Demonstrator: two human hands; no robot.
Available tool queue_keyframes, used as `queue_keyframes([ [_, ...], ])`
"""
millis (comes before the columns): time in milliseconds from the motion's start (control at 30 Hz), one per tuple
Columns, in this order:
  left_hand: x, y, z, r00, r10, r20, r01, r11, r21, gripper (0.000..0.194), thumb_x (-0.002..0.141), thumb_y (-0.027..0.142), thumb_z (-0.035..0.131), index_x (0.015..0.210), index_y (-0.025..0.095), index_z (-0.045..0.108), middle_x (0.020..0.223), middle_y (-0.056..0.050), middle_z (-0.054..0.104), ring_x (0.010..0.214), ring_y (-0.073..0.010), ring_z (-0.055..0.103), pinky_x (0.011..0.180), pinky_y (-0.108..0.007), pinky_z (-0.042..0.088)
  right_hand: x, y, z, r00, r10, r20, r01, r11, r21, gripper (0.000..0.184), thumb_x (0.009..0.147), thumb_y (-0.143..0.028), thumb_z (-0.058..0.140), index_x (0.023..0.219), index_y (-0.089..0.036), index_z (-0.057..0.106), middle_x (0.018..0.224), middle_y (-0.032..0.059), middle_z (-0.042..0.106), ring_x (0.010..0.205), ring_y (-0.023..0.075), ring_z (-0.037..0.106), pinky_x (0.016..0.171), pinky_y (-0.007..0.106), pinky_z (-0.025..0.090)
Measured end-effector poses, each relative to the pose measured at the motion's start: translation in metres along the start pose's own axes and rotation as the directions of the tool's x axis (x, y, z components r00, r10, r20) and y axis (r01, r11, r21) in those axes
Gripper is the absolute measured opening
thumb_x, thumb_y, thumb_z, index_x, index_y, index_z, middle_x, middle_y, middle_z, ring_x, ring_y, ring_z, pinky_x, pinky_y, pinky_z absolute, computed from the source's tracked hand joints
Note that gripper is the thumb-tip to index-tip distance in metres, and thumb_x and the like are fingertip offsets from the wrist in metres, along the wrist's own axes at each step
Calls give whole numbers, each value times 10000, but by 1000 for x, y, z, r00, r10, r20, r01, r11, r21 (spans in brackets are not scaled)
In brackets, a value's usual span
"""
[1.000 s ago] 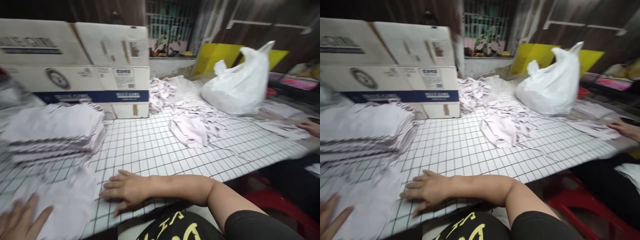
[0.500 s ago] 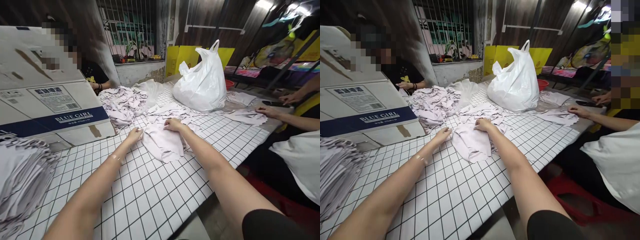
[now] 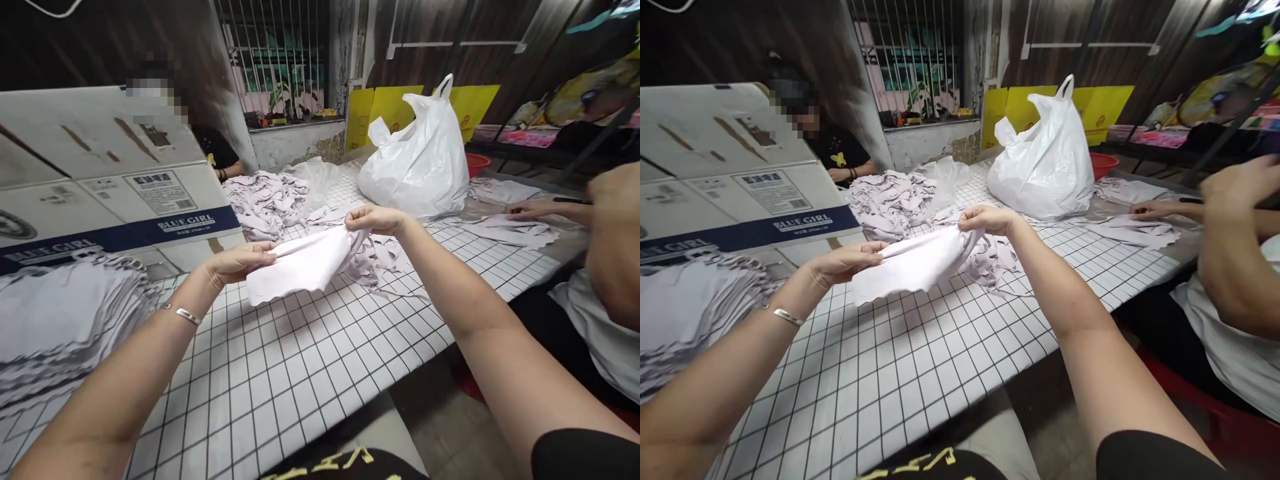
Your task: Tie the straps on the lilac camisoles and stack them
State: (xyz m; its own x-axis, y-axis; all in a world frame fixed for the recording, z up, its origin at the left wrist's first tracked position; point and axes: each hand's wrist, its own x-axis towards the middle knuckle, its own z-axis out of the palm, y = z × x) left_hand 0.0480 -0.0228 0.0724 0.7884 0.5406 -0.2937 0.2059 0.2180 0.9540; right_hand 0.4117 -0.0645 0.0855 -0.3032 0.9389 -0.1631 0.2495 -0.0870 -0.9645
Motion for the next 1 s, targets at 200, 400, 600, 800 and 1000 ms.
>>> queue_keyframes([
  [200, -45, -96, 3, 725, 231, -649, 123, 884, 451, 458, 742, 378, 691, 1133, 170, 570, 998, -82, 598, 896, -206, 595, 787, -352, 500, 5, 62, 77, 821, -144, -552, -257, 771, -583, 188, 758, -303, 702, 852, -175, 601, 916, 63, 647, 848, 197, 579, 754, 316, 443],
  [400, -67, -170, 66, 795, 398, -458, 216, 519, 827, 416, 753, 469, 667, 1085, 223, 626, 1100, -85, 572, 1016, -277, 541, 838, -407, 463, -38, 111, 164, 975, -194, -110, 38, 631, -775, 425, 666, -419, 781, 1023, -238, 637, 1075, 64, 619, 990, 250, 542, 886, 388, 422],
  [600, -53, -163, 77, 668, 621, -410, 132, 444, 887, 224, 869, 158, 450, 925, 203, 662, 920, -56, 587, 859, -198, 555, 742, -323, 455, -51, 120, 191, 947, -235, -217, -46, 572, -819, 451, 754, -494, 690, 1127, -245, 642, 1195, 80, 602, 1078, 283, 508, 934, 407, 385],
  [800, -54, -112, 72, 580, 748, -323, 197, 256, 947, 144, 845, 143, 484, 890, 180, 616, 870, -87, 609, 873, -252, 542, 788, -369, 414, -40, 106, 198, 881, -259, -396, -239, 478, -845, 253, 877, -244, 461, 1007, -200, 674, 1013, 106, 686, 933, 262, 586, 789, 354, 398],
  [1000, -84, -47, 12, 539, 673, -507, 339, 378, 861, 134, 727, 102, 524, 762, 204, 603, 853, -63, 630, 814, -237, 568, 724, -321, 417, -38, 34, 124, 784, -313, -536, -331, 519, -788, 143, 756, -193, 561, 850, -217, 666, 823, 59, 692, 782, 227, 595, 647, 307, 389],
])
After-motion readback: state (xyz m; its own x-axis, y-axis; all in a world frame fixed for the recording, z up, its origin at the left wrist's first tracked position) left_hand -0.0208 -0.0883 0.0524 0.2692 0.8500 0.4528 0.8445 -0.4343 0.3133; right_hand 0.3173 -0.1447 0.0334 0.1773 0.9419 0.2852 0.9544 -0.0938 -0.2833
